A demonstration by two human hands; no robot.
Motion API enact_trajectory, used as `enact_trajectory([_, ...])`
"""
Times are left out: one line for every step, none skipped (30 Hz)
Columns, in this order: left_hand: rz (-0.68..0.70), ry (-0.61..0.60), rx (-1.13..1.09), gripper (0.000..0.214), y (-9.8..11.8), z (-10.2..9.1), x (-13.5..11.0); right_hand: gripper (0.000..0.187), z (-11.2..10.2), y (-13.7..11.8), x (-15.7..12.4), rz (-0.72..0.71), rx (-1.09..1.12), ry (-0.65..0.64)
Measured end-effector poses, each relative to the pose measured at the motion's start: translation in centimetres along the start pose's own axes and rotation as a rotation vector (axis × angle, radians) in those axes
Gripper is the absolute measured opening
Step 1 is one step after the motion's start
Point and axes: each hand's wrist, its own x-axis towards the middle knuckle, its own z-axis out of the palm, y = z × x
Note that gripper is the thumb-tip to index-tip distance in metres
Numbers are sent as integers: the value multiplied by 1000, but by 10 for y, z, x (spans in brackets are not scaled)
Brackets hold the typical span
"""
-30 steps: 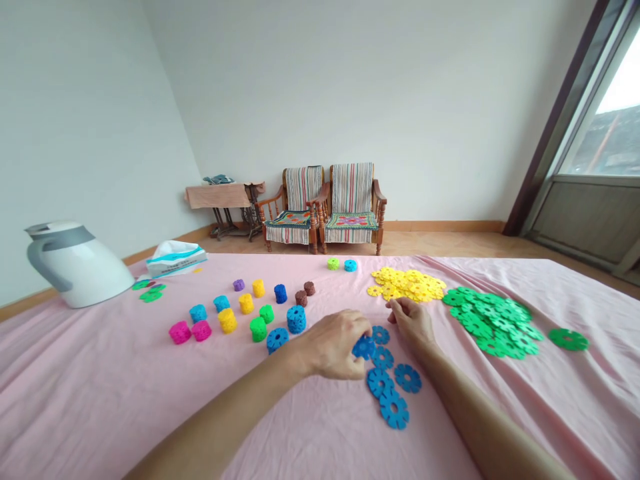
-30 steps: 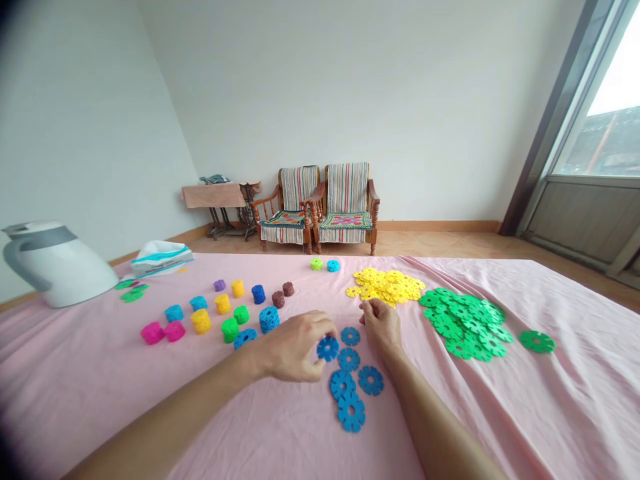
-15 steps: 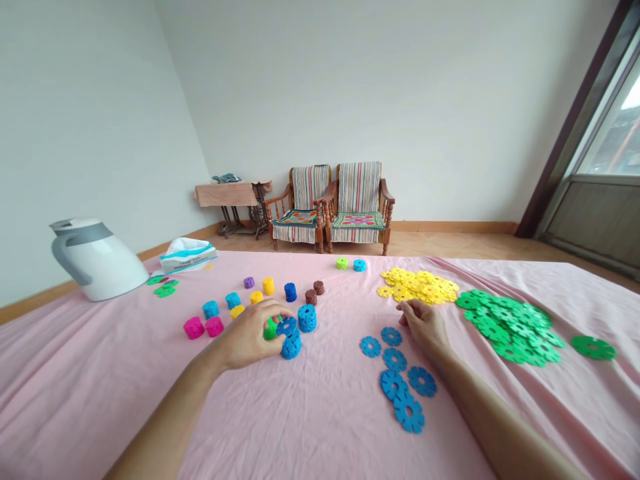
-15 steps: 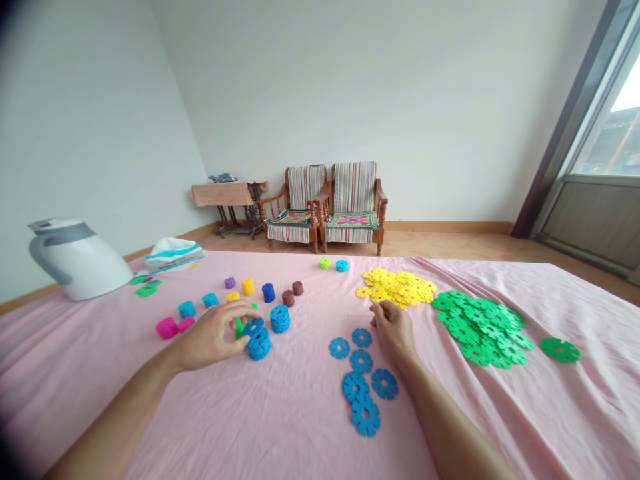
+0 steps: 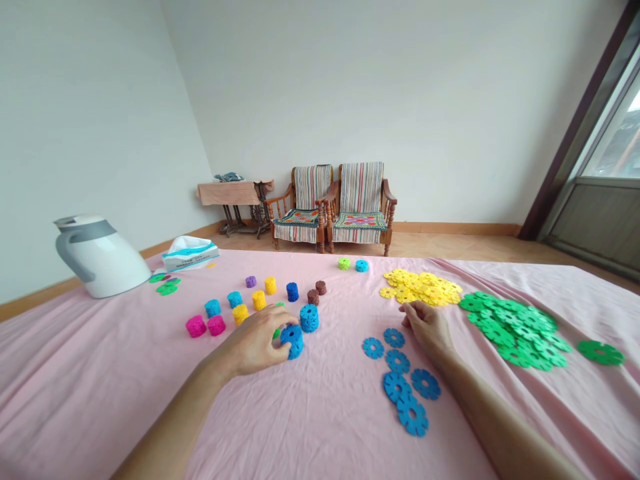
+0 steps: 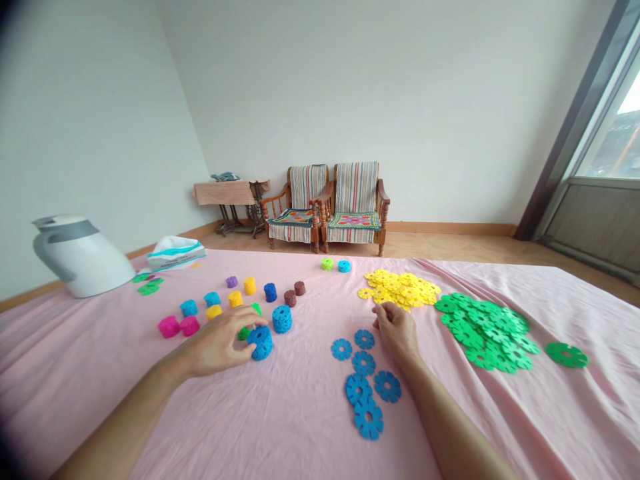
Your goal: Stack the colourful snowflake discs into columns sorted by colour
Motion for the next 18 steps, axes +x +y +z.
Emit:
enact_trajectory([-3, -2, 1, 33, 0, 0, 0, 32, 0, 0, 0, 0, -1, 1])
enact_trajectory([-7, -5, 2, 33, 1, 0, 0, 32, 0, 0, 0, 1, -2, 2])
enact_trajectory([-11, -6, 2, 32, 1, 0, 1, 32, 1, 1, 0, 1, -3, 3])
enact_trajectory([-15, -9, 2, 32, 2, 0, 1, 31, 1, 1, 1, 0, -2, 4])
enact_trajectory([-18, -13, 0, 32, 2, -1, 1, 31, 1, 2, 1, 0, 0, 4])
enact_trajectory([-20, -17, -2, 31, 2, -1, 1, 31, 1, 2, 1, 0, 3, 3])
enact_trajectory([-22, -21, -4, 31, 2, -1, 2, 31, 2, 3, 1, 0, 7, 2])
enact_trajectory([-24, -23, -6, 32, 3, -1, 2, 31, 2, 3, 1, 1, 10, 1])
enact_trajectory([-27, -22, -6, 32, 3, -1, 2, 32, 2, 3, 1, 0, 11, 0])
enact_trajectory([-28, -21, -8, 32, 3, -1, 2, 32, 2, 3, 1, -1, 12, -2])
enact_trajectory([-30, -19, -10, 32, 3, -1, 2, 32, 1, 2, 1, -1, 10, -2])
enact_trajectory([-29, -18, -13, 32, 3, -1, 2, 32, 1, 2, 1, -1, 9, -1])
enact_trajectory([-26, -14, -17, 32, 3, -1, 1, 32, 1, 2, 1, 1, 9, 0])
enact_trajectory([-18, -4, -21, 33, 3, -2, 1, 32, 1, 2, 1, 2, 10, 1])
enact_trajectory([-9, 17, -27, 33, 3, -3, 1, 31, 1, 2, 1, 3, 11, 0])
enact_trajectory([-4, 56, -35, 33, 3, -5, 1, 31, 1, 3, 1, 4, 12, -1])
enact_trajectory([-6, 111, -46, 31, 4, -6, 2, 32, 1, 3, 1, 3, 14, -1])
enact_trajectory([-14, 174, -61, 29, 6, -8, 2, 32, 1, 3, 1, 2, 15, 1])
